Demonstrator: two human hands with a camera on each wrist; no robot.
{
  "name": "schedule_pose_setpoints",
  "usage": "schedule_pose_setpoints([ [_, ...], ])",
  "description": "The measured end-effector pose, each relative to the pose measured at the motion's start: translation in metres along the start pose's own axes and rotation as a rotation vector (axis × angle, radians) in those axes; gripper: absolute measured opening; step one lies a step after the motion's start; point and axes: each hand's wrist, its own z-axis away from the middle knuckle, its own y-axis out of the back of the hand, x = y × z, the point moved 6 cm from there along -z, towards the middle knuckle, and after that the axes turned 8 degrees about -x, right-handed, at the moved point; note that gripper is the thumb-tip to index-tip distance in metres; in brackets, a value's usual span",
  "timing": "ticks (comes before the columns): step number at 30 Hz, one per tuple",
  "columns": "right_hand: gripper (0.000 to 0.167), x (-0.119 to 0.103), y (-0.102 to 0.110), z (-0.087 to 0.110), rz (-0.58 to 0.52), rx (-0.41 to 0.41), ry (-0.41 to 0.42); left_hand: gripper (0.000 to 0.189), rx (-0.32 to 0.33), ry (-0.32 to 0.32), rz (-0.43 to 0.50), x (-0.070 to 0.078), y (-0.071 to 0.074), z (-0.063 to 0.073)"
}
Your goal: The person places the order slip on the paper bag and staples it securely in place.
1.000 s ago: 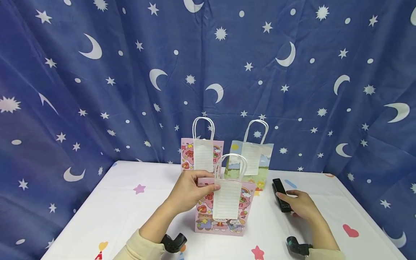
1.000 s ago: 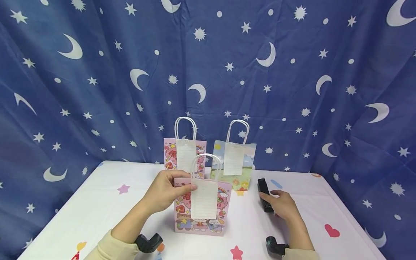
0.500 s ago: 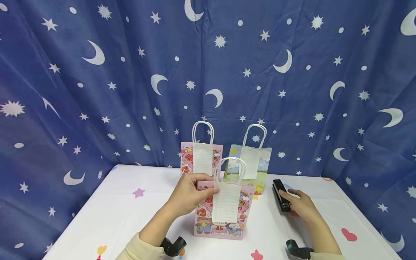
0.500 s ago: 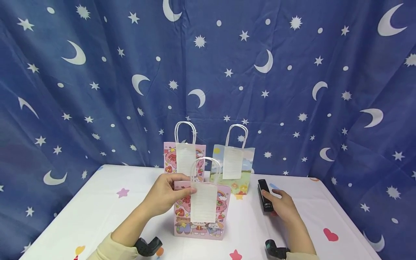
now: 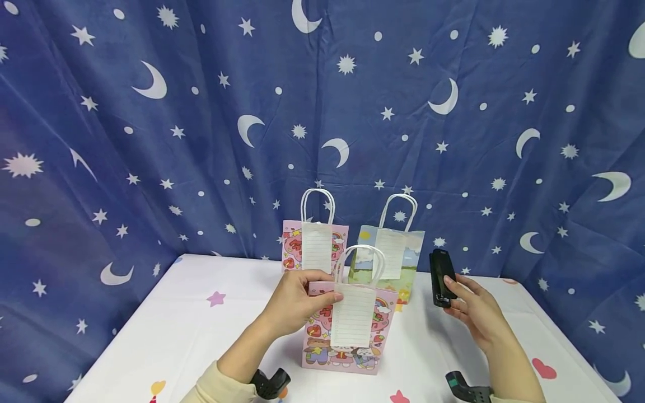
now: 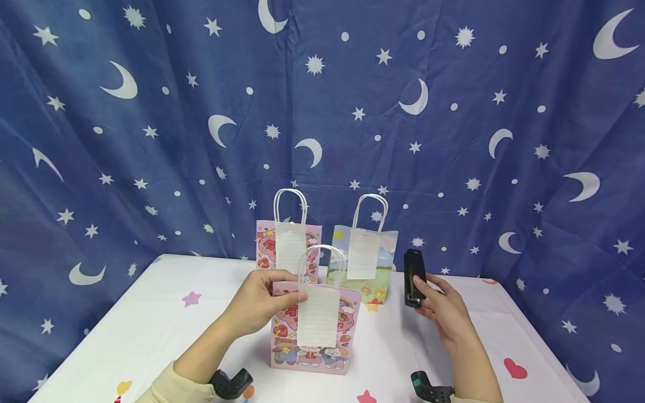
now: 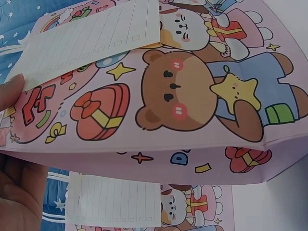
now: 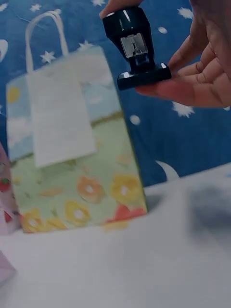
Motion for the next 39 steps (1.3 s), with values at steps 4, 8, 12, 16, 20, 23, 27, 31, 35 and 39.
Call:
schedule_pose_setpoints([
  [4, 0.094, -0.014, -0.007, 0.006, -0.046, -0.021, 0.051, 0.02, 0.002, -0.001, 0.002, 0.001, 0.0, 0.001],
  [8, 0.09, -0.026, -0.017, 0.014, -0.062, -0.047, 0.106, 0.02, 0.001, -0.003, 0.002, 0.001, 0.0, 0.0],
  [12, 0.087, -0.037, -0.026, 0.023, -0.074, -0.059, 0.177, 0.019, 0.003, -0.004, -0.009, 0.002, -0.001, 0.0],
  [16, 0.08, -0.051, -0.038, 0.034, -0.086, -0.062, 0.296, 0.018, 0.012, -0.009, -0.024, 0.002, 0.0, 0.0],
  [20, 0.065, -0.061, -0.049, 0.045, -0.091, -0.061, 0.412, 0.018, 0.016, -0.009, -0.025, 0.002, 0.001, 0.0],
  [23, 0.061, -0.065, -0.055, 0.053, -0.09, -0.064, 0.478, 0.019, 0.016, -0.01, -0.024, 0.002, 0.001, 0.0],
  [27, 0.064, -0.073, -0.062, 0.065, -0.066, -0.065, 0.569, 0.019, 0.015, -0.016, -0.027, 0.002, 0.0, 0.0],
  [31, 0.067, -0.083, -0.07, 0.078, -0.06, -0.124, 0.686, 0.019, 0.015, -0.018, -0.028, 0.002, 0.0, 0.0],
  [35, 0.073, -0.091, -0.082, 0.091, -0.055, -0.255, 0.799, 0.02, 0.013, -0.017, -0.021, 0.003, -0.001, 0.0],
  [39, 0.08, -0.099, -0.101, 0.101, 0.004, -0.314, 0.881, 0.022, 0.006, -0.016, -0.017, 0.004, -0.002, 0.0],
])
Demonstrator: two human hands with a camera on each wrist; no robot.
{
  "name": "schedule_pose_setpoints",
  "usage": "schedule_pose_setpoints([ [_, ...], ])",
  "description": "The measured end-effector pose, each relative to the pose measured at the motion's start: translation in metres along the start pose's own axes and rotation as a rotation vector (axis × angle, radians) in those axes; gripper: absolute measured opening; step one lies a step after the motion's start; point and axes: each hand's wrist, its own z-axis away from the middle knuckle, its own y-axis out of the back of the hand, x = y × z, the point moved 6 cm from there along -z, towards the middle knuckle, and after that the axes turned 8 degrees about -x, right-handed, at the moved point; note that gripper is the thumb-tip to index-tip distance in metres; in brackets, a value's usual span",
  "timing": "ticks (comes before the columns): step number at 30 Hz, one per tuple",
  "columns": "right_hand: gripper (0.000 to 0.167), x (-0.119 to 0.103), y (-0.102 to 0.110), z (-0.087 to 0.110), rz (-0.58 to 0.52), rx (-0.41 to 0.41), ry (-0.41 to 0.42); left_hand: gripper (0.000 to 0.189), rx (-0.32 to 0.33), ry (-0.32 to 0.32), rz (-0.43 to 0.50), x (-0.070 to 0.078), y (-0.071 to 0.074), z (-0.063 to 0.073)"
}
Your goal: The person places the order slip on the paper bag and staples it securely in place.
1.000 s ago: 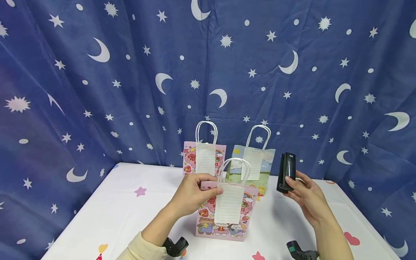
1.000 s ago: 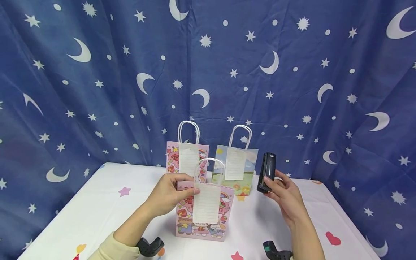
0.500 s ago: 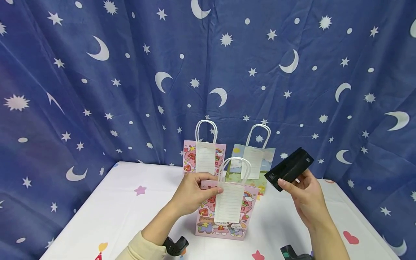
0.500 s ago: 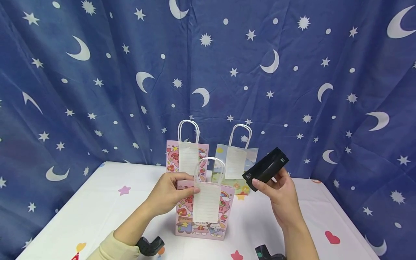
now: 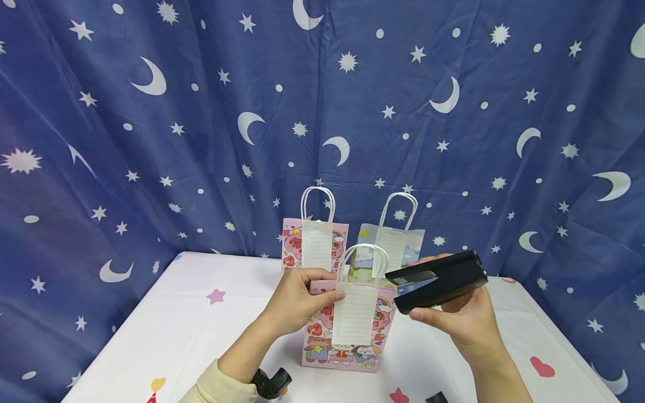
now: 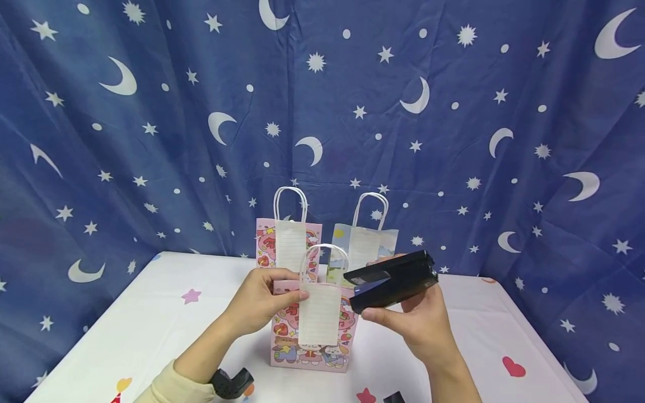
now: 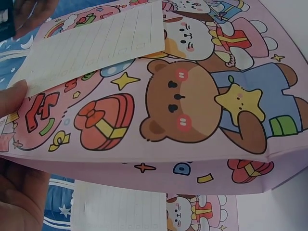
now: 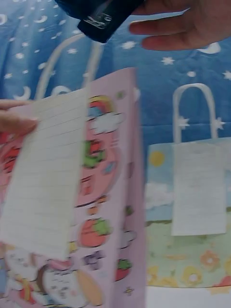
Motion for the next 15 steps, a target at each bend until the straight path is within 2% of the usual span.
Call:
schedule_pose_setpoints([
  [5, 0.085, -0.003, -0.022, -0.005, 0.059, -0.016, 0.098, 0.021, -0.003, 0.012, -0.009, 0.003, -0.002, 0.001],
  [10, 0.082, 0.003, -0.033, -0.005, 0.194, 0.011, 0.056, 0.018, 0.0, 0.022, -0.022, 0.007, -0.003, 0.003],
  [15, 0.079, 0.007, -0.038, -0.004, 0.33, 0.012, 0.02, 0.018, -0.015, 0.005, -0.015, 0.01, -0.007, 0.003],
])
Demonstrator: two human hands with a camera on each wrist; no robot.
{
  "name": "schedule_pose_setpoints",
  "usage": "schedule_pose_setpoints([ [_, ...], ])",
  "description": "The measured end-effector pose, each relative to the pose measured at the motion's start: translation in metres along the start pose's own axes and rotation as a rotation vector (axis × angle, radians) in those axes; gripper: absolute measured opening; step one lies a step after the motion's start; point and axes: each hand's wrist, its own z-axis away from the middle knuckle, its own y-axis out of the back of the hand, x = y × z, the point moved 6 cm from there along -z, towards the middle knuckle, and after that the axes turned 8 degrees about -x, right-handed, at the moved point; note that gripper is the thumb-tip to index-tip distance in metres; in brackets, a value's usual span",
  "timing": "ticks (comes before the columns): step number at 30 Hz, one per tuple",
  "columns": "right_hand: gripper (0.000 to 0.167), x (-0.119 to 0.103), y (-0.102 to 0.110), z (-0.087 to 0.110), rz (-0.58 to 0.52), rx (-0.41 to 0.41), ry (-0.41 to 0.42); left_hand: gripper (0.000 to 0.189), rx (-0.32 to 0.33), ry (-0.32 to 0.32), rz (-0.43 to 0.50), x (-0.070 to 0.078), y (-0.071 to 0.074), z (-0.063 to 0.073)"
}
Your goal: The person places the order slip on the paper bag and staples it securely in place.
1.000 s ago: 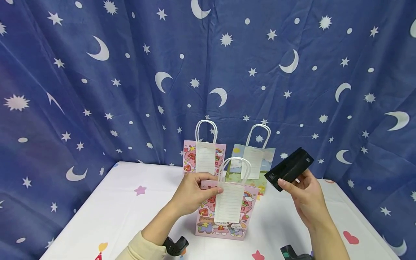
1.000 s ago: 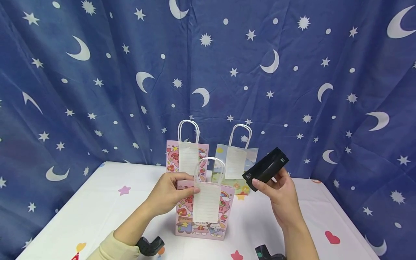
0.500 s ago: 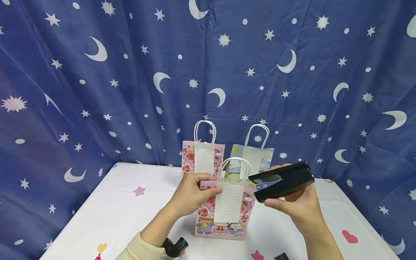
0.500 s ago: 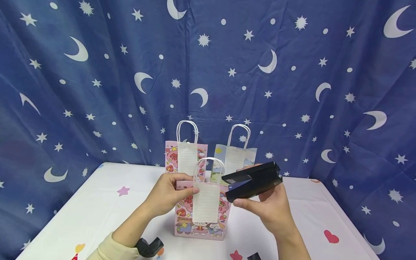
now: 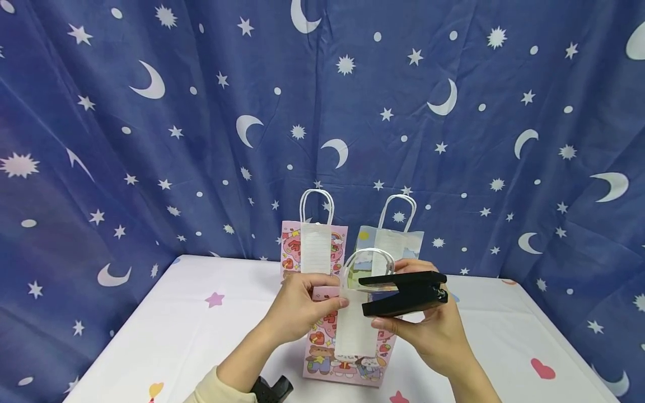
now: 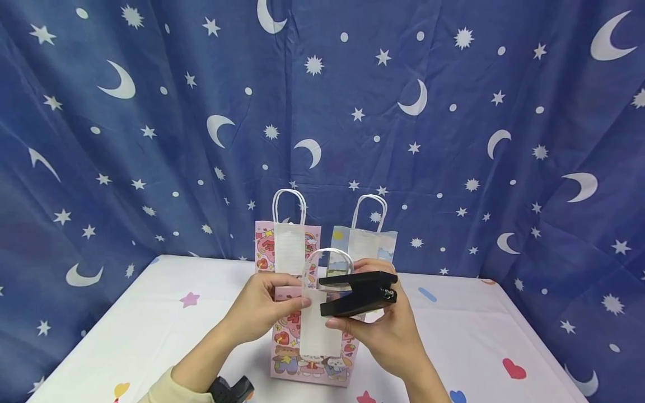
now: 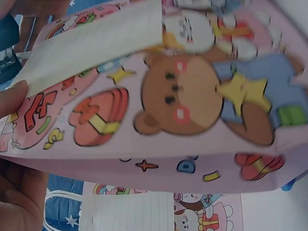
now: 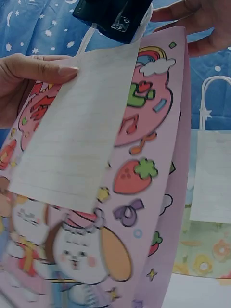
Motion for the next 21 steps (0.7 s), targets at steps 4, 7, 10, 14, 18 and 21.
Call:
schedule_pose_setpoints([
  [4, 0.077, 0.0019, -0.0003, 0.0002, 0.049, -0.003, -0.007, 0.02, -0.016, -0.009, 0.017, 0.0002, -0.0035, 0.0001],
  [7, 0.074, 0.0025, -0.0007, -0.0002, 0.057, -0.014, -0.002, 0.018, -0.022, -0.008, 0.011, -0.0006, -0.0052, -0.0002],
  [10, 0.071, 0.0042, -0.0012, 0.0002, 0.063, -0.019, -0.014, 0.016, -0.03, -0.011, -0.001, -0.0013, -0.0066, -0.0006],
  [14, 0.081, 0.0079, -0.003, 0.0007, 0.054, -0.029, -0.055, 0.016, -0.046, -0.021, -0.008, -0.0015, -0.0077, -0.001],
  [18, 0.116, 0.0077, -0.0069, 0.0006, 0.062, -0.057, -0.035, 0.014, -0.059, -0.023, 0.002, -0.0019, -0.008, -0.0003],
  [21, 0.13, 0.0058, -0.01, 0.0006, 0.092, -0.074, 0.004, 0.013, -0.062, -0.027, -0.001, -0.0016, -0.0076, 0.0003],
])
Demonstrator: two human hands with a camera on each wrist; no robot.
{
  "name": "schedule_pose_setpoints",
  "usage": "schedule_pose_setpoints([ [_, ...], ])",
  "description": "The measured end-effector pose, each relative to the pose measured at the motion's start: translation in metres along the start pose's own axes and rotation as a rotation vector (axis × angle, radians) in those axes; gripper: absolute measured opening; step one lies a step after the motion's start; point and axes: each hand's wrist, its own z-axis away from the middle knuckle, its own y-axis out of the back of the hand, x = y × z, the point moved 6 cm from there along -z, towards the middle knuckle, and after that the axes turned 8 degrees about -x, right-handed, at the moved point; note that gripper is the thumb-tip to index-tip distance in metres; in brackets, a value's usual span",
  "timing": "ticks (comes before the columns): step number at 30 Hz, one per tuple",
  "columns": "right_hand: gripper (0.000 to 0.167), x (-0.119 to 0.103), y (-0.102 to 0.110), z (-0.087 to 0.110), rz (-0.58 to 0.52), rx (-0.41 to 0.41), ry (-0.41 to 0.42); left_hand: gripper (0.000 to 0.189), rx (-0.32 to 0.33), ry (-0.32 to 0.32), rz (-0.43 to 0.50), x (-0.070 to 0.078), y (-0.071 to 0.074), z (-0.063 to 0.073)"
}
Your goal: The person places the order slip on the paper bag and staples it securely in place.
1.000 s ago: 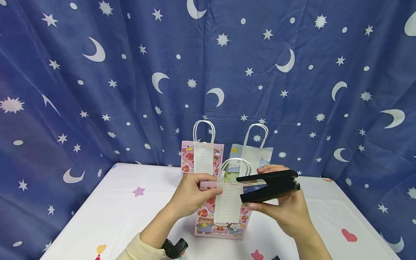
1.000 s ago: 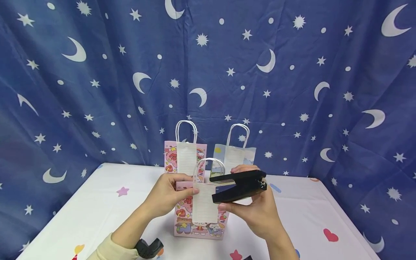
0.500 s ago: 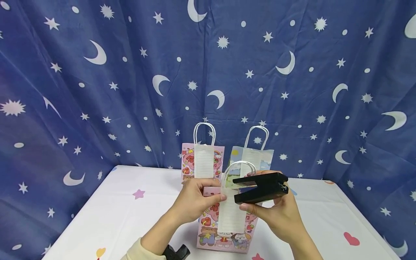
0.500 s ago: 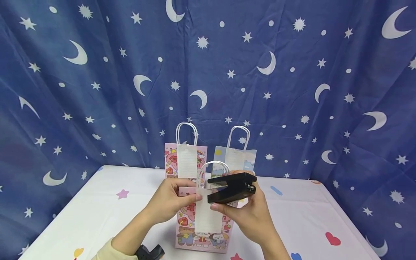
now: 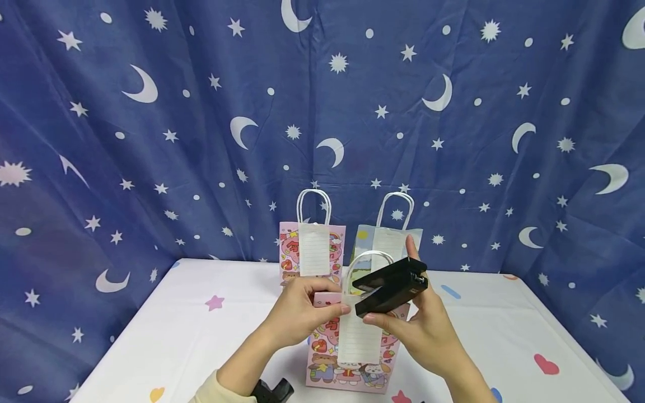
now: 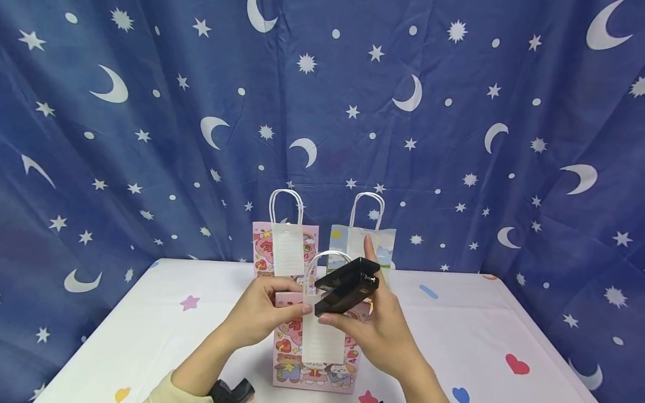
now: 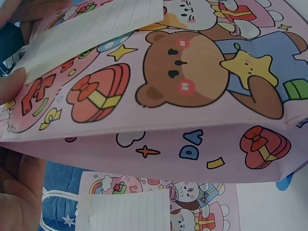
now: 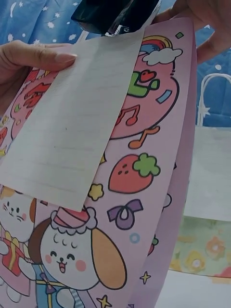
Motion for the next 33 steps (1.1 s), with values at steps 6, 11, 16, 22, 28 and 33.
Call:
schedule_pose_setpoints([
  [6, 0.119, 0.0, -0.006, 0.002, 0.058, -0.022, 0.012, 0.014, 0.007, -0.01, -0.031, 0.001, 0.0, 0.001],
  [11, 0.112, 0.003, -0.01, 0.001, 0.029, -0.041, 0.011, 0.013, 0.014, -0.034, -0.08, 0.002, 0.001, 0.001],
  [16, 0.127, 0.005, -0.008, -0.001, 0.035, -0.008, -0.02, 0.013, 0.021, -0.042, -0.096, 0.003, 0.003, 0.0],
  [22, 0.095, 0.008, -0.008, 0.0, 0.053, 0.015, -0.07, 0.013, 0.002, -0.026, -0.073, 0.002, 0.002, -0.001],
  [28, 0.074, 0.009, -0.011, -0.001, -0.031, 0.018, -0.071, 0.015, -0.004, -0.055, -0.05, 0.003, 0.002, -0.001],
  [33, 0.072, 0.01, -0.011, 0.0, -0.065, 0.014, -0.058, 0.018, -0.007, -0.017, 0.018, -0.001, 0.001, -0.003],
])
